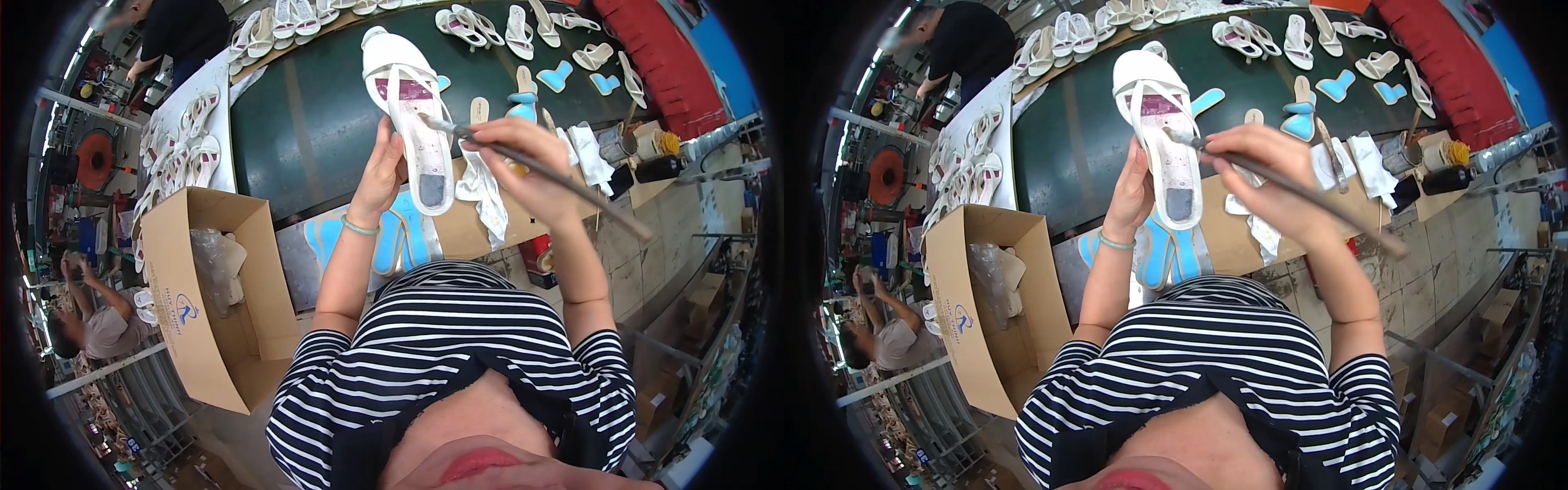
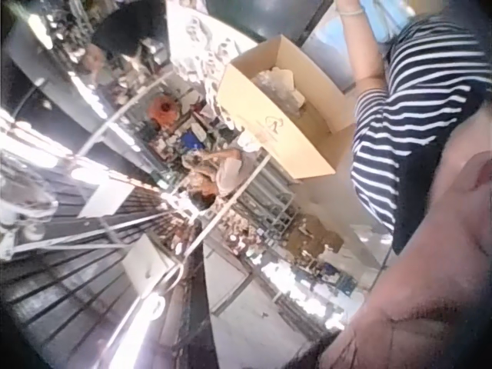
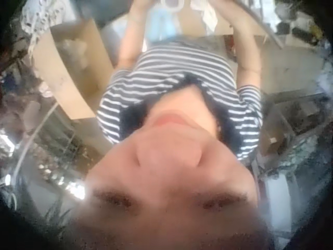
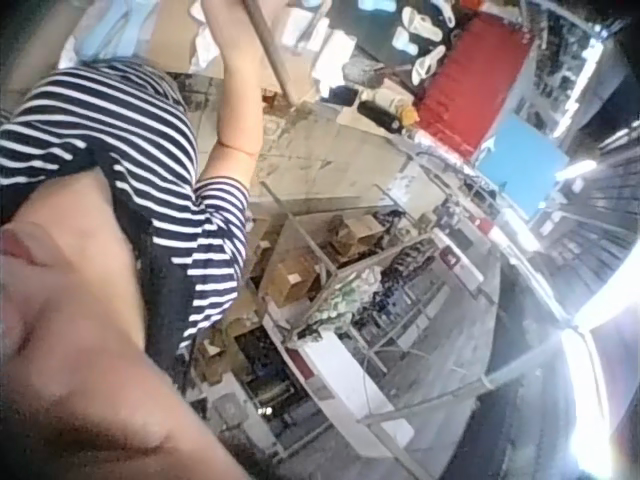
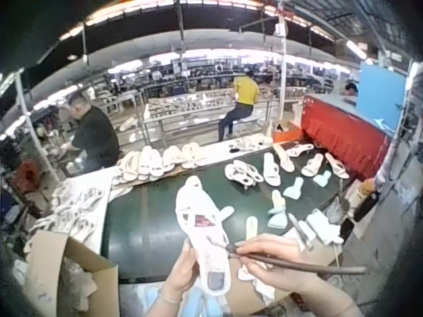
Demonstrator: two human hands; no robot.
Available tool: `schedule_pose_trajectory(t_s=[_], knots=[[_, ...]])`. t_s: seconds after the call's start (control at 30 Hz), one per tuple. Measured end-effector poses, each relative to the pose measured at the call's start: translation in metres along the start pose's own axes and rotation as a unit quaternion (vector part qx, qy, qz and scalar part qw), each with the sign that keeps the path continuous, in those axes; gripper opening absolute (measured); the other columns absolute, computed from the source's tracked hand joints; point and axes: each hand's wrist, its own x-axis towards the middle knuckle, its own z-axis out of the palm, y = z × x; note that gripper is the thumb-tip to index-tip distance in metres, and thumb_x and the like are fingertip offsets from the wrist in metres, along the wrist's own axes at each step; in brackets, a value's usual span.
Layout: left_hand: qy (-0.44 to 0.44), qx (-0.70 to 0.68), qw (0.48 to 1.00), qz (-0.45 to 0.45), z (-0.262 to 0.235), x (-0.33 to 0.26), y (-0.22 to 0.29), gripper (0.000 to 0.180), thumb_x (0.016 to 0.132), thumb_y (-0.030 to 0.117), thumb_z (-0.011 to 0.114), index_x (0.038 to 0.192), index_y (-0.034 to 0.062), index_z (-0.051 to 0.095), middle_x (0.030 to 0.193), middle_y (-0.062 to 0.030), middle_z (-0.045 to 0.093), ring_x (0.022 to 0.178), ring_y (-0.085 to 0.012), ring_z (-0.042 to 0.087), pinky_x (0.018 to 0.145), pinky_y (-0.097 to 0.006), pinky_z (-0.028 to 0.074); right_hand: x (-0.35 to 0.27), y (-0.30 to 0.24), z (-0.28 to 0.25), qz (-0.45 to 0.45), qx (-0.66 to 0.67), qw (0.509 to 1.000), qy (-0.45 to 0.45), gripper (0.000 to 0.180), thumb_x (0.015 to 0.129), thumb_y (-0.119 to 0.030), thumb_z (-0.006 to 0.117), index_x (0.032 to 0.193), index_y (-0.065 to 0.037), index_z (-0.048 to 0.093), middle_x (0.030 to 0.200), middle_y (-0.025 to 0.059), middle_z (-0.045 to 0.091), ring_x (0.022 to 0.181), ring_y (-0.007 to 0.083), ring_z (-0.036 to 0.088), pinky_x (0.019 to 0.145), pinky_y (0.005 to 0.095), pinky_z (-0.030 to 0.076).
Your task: Applying glue or specialized finish to shoe inner lining, sole pads, and heel components using a paintbrush.
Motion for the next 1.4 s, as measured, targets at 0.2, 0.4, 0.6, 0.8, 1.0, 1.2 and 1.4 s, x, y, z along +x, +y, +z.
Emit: schedule_pose_trajectory(t_s=[0.2,0.4,0.6,0.8,1.0,1.2,1.4], knots=[[-0.029,0.008,1.000,-0.003,0.001,-0.003,-0.001,0.078,0.099,0.030,0.053,0.153,0.0162,-0.001,0.136,-0.0124,0.047,0.120,-0.0230,0.054,0.096,-0.039,0.050,-0.014,0.012,0.044,-0.074,-0.076,0.991,0.086,0.024,0.076,0.004,0.070,0.099,-0.001,0.068,0.101,0.0121,0.070,0.085,0.0240,0.069,0.072,0.0313,0.054],[-0.032,-0.027,0.999,0.005,0.003,-0.004,-0.005,0.081,0.098,0.027,0.054,0.153,0.0181,-0.004,0.140,-0.0134,0.042,0.123,-0.0246,0.052,0.097,-0.040,0.049,-0.021,0.019,0.051,-0.130,-0.240,0.958,0.090,0.027,0.072,-0.008,0.076,0.099,-0.008,0.069,0.101,0.0047,0.071,0.087,0.0180,0.065,0.078,0.0361,0.037],[-0.024,-0.030,0.999,0.012,0.002,-0.007,-0.007,0.080,0.098,0.023,0.054,0.153,0.0198,-0.003,0.142,-0.0129,0.040,0.125,-0.0253,0.050,0.099,-0.041,0.047,-0.025,0.020,0.058,-0.127,-0.287,0.940,0.136,0.026,0.072,-0.011,0.076,0.097,-0.010,0.069,0.098,0.0018,0.072,0.083,0.0139,0.064,0.076,0.0370,0.030],[-0.029,-0.038,0.998,0.027,0.003,-0.007,-0.012,0.080,0.097,0.021,0.056,0.153,0.0215,-0.001,0.144,-0.0127,0.038,0.129,-0.0264,0.046,0.102,-0.042,0.044,-0.027,0.014,0.065,-0.110,-0.306,0.933,0.153,0.032,0.070,-0.008,0.078,0.100,-0.008,0.068,0.096,0.0036,0.073,0.083,0.0149,0.065,0.080,0.0381,0.028],[-0.019,-0.066,0.997,0.040,0.002,-0.008,-0.017,0.080,0.095,0.018,0.059,0.151,0.0214,0.002,0.145,-0.0116,0.036,0.132,-0.0272,0.042,0.107,-0.042,0.039,-0.024,0.012,0.071,-0.103,-0.304,0.930,0.178,0.028,0.071,-0.011,0.078,0.097,-0.008,0.069,0.089,0.0022,0.073,0.081,0.0140,0.066,0.079,0.0389,0.027],[-0.006,-0.057,0.997,0.057,0.004,-0.008,-0.018,0.076,0.096,0.018,0.058,0.150,0.0182,0.006,0.144,-0.0118,0.037,0.131,-0.0260,0.043,0.107,-0.040,0.038,-0.021,0.007,0.072,-0.097,-0.297,0.935,0.168,0.021,0.074,-0.013,0.077,0.093,-0.008,0.070,0.087,0.0027,0.073,0.078,0.0132,0.066,0.078,0.0394,0.028],[0.004,-0.033,0.997,0.069,0.007,-0.008,-0.018,0.073,0.095,0.019,0.058,0.149,0.0155,0.010,0.143,-0.0121,0.038,0.130,-0.0252,0.043,0.107,-0.038,0.038,-0.019,-0.003,0.068,-0.079,-0.277,0.943,0.167,0.020,0.074,-0.012,0.076,0.091,-0.008,0.068,0.085,0.0026,0.072,0.075,0.0134,0.066,0.078,0.0393,0.028]])
